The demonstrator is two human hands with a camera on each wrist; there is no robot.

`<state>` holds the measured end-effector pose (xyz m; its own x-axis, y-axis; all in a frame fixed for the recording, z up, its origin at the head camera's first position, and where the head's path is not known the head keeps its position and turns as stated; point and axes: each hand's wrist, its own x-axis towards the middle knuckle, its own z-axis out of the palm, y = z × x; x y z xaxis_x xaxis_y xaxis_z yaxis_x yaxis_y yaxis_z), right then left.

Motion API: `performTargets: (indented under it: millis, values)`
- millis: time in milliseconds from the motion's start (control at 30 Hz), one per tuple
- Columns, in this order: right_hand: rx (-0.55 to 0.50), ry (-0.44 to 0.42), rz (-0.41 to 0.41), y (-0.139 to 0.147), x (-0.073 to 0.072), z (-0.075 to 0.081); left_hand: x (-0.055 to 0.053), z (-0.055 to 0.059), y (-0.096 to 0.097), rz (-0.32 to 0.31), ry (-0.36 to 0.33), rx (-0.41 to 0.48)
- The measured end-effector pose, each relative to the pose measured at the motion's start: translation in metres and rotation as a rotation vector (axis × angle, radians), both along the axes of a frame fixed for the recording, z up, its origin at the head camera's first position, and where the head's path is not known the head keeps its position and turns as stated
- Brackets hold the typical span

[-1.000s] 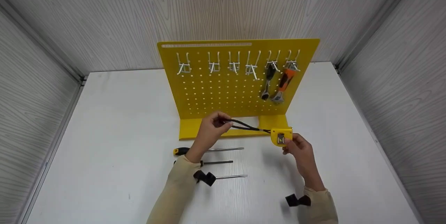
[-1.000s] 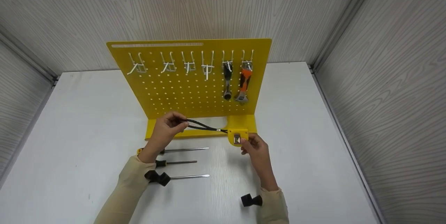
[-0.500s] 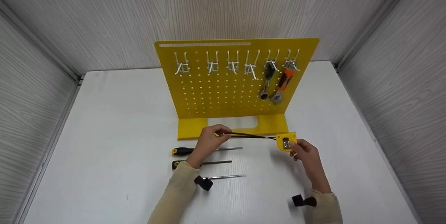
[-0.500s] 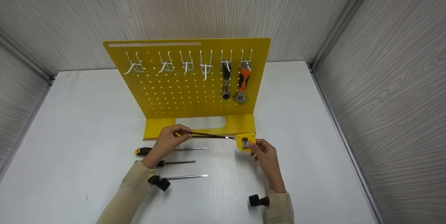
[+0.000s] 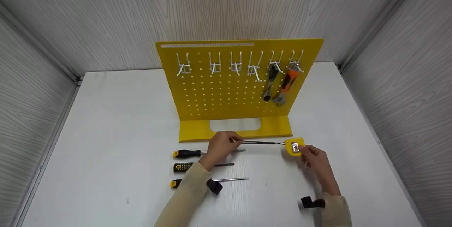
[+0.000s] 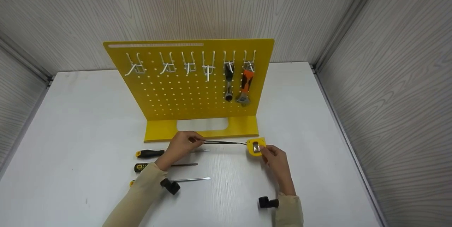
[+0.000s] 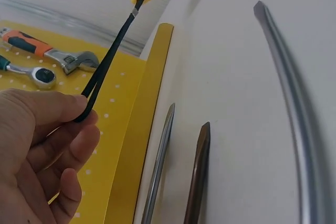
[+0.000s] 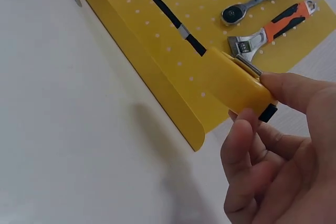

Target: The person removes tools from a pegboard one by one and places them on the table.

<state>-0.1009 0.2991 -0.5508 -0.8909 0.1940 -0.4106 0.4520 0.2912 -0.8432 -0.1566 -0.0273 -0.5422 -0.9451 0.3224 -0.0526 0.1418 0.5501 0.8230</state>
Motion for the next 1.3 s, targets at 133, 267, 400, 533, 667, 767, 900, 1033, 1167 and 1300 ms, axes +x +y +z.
performTargets:
  millis: [133,267,400,533,667,767,900,1033,1167,1300]
  values:
    - [0.032,-0.036,0.027,0.006,-0.002,-0.005,0.001,-0.004,0.008,-0.008,0.020,-0.041]
    - [0.048,-0.081,0.044,0.011,-0.005,-0.009,0.002,-0.007,0.013,-0.016,0.038,-0.079]
    - [0.062,-0.113,0.055,0.013,-0.009,-0.011,0.001,-0.010,0.015,-0.025,0.044,-0.084]
    - [0.084,-0.124,0.071,0.012,-0.013,-0.013,0.000,-0.013,0.016,-0.021,0.045,-0.092]
    - [0.116,-0.140,0.095,0.010,-0.016,-0.015,-0.002,-0.016,0.017,-0.003,0.062,-0.148]
    - [0.120,-0.161,0.106,0.009,-0.016,-0.015,-0.002,-0.016,0.017,0.008,0.082,-0.189]
    - [0.107,-0.165,0.101,0.006,-0.017,-0.014,-0.003,-0.014,0.017,0.012,0.105,-0.222]
    - [0.097,-0.157,0.116,0.005,-0.018,-0.014,-0.002,-0.014,0.016,0.007,0.128,-0.250]
    - [0.092,-0.140,0.124,0.005,-0.019,-0.015,-0.002,-0.014,0.016,-0.005,0.157,-0.293]
    - [0.096,-0.130,0.122,0.005,-0.018,-0.016,-0.003,-0.016,0.017,-0.014,0.182,-0.333]
